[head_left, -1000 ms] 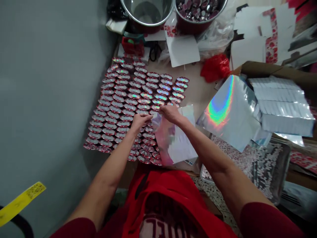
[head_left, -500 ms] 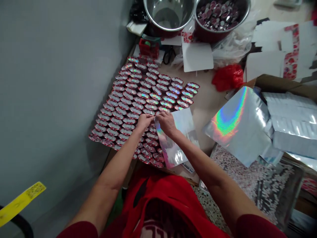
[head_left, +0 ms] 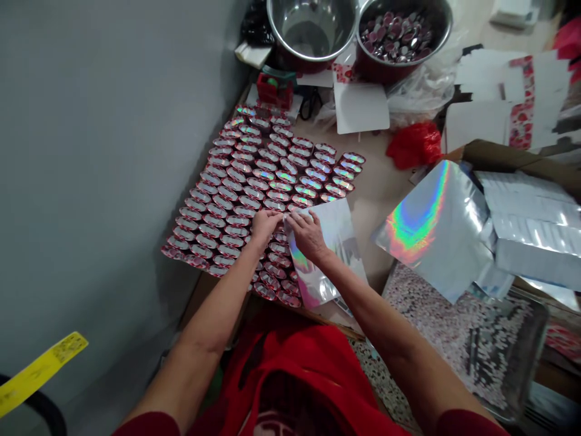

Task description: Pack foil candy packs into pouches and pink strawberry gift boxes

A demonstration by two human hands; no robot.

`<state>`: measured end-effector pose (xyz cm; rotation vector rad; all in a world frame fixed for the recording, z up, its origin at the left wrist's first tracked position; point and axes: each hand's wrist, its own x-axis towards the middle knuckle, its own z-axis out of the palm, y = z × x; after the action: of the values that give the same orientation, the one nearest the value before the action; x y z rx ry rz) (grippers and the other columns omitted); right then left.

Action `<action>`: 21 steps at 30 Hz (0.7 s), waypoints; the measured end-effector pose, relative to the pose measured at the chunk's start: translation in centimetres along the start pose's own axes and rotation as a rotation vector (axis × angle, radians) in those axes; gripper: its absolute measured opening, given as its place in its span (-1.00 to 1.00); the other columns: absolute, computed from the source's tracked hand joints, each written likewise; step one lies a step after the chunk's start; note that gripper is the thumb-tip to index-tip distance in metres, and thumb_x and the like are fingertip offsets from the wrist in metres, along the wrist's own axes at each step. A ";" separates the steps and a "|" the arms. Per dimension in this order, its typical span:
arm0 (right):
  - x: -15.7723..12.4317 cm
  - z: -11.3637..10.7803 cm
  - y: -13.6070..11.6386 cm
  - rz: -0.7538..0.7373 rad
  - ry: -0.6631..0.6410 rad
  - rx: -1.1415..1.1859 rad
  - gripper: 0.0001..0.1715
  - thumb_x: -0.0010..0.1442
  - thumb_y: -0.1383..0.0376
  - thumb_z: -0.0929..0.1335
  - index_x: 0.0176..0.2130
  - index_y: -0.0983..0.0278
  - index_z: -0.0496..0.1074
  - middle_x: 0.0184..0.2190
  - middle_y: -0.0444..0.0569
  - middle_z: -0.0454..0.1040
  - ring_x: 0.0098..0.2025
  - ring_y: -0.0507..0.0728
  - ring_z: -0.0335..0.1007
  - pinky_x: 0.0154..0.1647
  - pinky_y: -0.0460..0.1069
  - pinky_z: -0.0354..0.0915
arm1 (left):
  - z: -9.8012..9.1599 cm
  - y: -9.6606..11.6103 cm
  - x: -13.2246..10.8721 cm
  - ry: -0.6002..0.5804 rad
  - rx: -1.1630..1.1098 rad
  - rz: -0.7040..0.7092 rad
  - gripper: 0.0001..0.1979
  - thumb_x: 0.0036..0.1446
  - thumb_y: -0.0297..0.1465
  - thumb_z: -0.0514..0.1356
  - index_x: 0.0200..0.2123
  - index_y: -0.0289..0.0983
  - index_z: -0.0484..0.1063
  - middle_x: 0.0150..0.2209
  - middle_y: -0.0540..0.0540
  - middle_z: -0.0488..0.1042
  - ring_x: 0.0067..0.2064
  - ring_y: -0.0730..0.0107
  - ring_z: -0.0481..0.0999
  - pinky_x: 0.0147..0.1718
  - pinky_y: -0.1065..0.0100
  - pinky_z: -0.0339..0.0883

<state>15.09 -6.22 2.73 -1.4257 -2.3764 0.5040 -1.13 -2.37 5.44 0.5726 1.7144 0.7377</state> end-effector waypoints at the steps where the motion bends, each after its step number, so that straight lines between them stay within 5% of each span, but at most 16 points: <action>1: 0.0 -0.2 -0.2 -0.003 0.019 -0.004 -0.60 0.51 0.38 0.25 0.22 0.24 0.48 0.28 0.08 0.51 0.24 0.25 0.36 0.44 0.22 -0.14 | -0.1 0.0 0.0 -0.003 -0.002 -0.001 -0.81 -0.07 -0.37 0.47 -0.44 -0.33 0.57 -0.48 -0.07 0.59 -0.48 0.44 0.55 -0.41 0.40 0.49; 7: 0.3 -1.4 -1.0 -0.001 0.089 -0.078 -0.76 0.50 0.28 0.30 -0.08 0.22 0.58 -0.06 0.03 0.66 0.03 0.23 0.37 0.14 0.17 0.01 | -0.4 -0.5 0.3 -0.003 -0.009 0.003 -0.84 -0.05 -0.37 0.44 -0.45 -0.32 0.57 -0.50 -0.06 0.59 -0.48 0.38 0.55 -0.42 0.37 0.48; 13: 0.6 -3.2 -1.7 -0.017 0.105 -0.084 -0.73 0.42 0.30 0.35 -0.36 0.22 0.52 -0.35 0.00 0.55 -0.25 0.17 0.28 -0.17 0.10 0.00 | 0.2 -1.2 1.4 0.021 0.018 0.067 -0.88 -0.02 -0.36 0.42 -0.42 -0.30 0.61 -0.46 -0.05 0.61 -0.41 0.36 0.58 -0.32 0.35 0.48; 16: -0.8 -6.4 -4.2 0.061 0.173 0.188 -0.70 0.42 0.25 0.36 -0.39 0.20 0.51 -0.53 -0.11 0.41 -0.41 0.09 0.18 -0.25 0.07 0.00 | 0.4 -1.0 2.7 0.052 0.065 0.166 -0.90 0.06 -0.35 0.39 -0.38 -0.28 0.62 -0.39 -0.08 0.63 -0.32 0.32 0.60 -0.22 0.33 0.49; 21: -2.1 -10.4 -9.8 0.644 0.253 1.082 -0.64 0.20 -0.01 0.54 -0.32 0.19 0.51 -0.60 -0.27 0.20 -0.54 0.00 -0.02 -0.45 -0.02 -0.06 | -2.5 -1.4 1.9 0.152 0.002 0.385 -0.74 0.05 -0.38 0.46 -0.15 -0.24 0.62 -0.22 -0.10 0.65 -0.18 0.33 0.61 -0.10 0.36 0.48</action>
<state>13.08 -11.04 16.16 -1.4723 -1.0216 1.3769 -4.01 -2.41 3.56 0.8809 1.7638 1.0738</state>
